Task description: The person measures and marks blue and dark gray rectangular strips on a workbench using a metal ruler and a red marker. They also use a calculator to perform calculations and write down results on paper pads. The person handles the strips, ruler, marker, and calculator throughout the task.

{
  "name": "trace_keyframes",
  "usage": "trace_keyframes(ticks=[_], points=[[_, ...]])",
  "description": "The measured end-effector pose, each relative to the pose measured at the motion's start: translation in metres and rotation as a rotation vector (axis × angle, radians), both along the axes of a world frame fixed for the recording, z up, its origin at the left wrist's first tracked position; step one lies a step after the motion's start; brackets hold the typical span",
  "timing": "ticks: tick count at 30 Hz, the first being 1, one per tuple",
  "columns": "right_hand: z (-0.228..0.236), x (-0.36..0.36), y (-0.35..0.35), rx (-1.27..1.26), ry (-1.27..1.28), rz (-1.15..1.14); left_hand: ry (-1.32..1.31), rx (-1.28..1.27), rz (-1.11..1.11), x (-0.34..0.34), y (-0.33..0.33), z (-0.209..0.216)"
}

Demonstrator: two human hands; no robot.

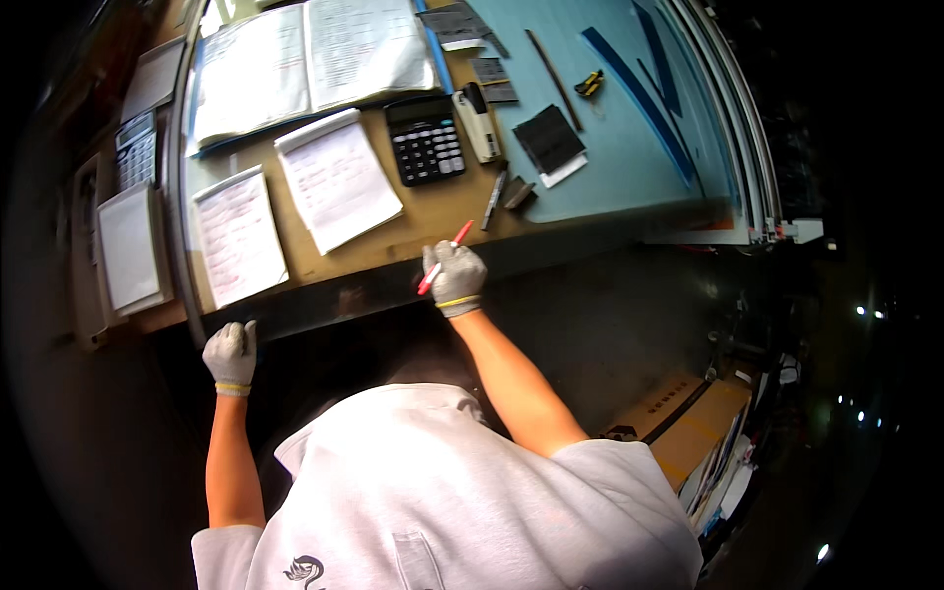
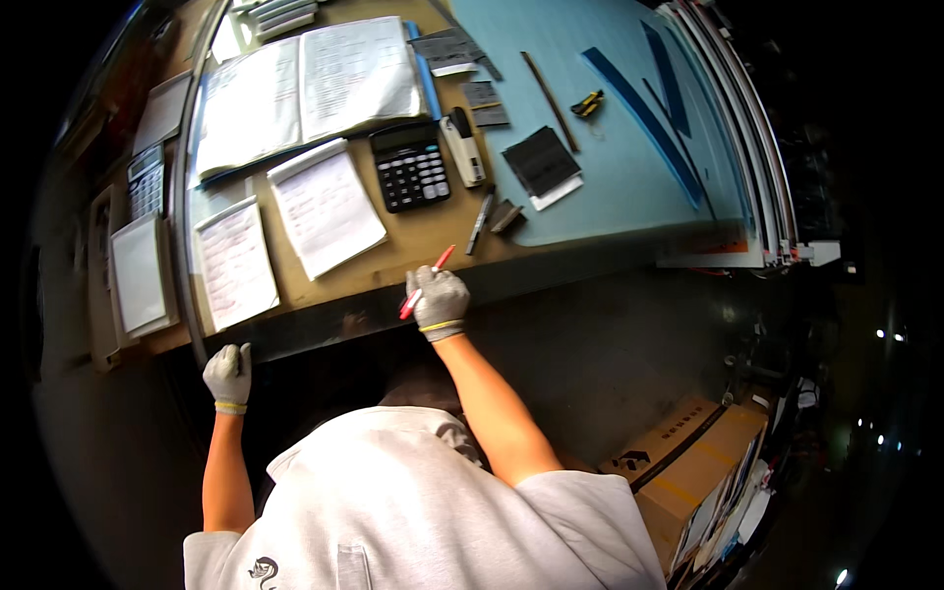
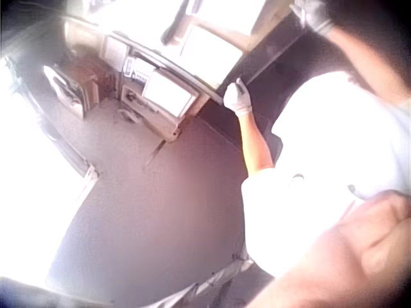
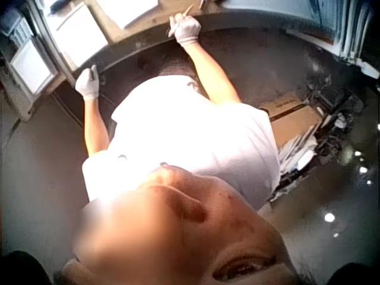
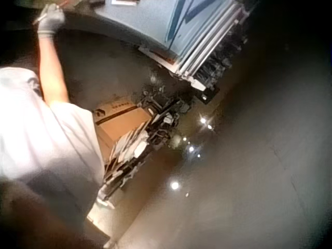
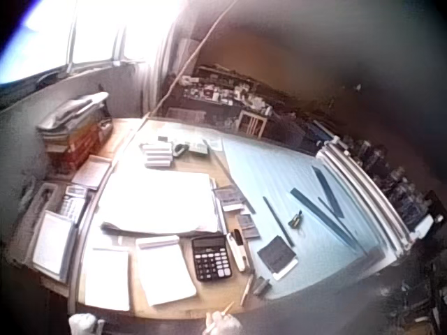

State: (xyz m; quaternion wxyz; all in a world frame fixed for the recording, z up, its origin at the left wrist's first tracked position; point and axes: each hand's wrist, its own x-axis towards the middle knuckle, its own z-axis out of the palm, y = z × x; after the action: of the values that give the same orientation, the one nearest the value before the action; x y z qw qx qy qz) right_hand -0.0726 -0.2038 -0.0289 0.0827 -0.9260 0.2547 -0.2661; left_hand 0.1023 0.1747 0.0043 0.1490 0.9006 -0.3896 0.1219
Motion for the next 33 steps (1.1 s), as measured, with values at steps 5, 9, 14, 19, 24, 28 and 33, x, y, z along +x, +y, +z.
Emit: trace_keyframes(ticks=[5,9,14,19,24,28,33], points=[[-0.001,0.007,0.002,-0.101,0.015,-0.022,-0.054,-0.004,-0.037,0.017,-0.002,-0.008],[-0.007,0.004,0.001,-0.081,0.070,-0.041,-0.062,-0.052,-0.036,0.020,-0.004,-0.011],[-0.010,0.000,0.000,-0.090,0.059,-0.057,-0.045,-0.088,-0.032,0.018,-0.002,-0.011],[-0.004,0.004,0.004,-0.061,0.053,-0.063,-0.018,-0.132,-0.021,0.018,-0.004,-0.007],[-0.008,0.004,0.002,-0.085,0.078,-0.073,-0.015,-0.121,-0.004,0.018,-0.005,-0.007],[-0.006,0.005,0.003,-0.075,0.073,-0.071,-0.015,-0.119,0.007,0.019,-0.006,-0.007],[-0.008,0.003,0.002,-0.079,0.078,-0.070,-0.017,-0.118,0.006,0.018,-0.006,-0.008]])
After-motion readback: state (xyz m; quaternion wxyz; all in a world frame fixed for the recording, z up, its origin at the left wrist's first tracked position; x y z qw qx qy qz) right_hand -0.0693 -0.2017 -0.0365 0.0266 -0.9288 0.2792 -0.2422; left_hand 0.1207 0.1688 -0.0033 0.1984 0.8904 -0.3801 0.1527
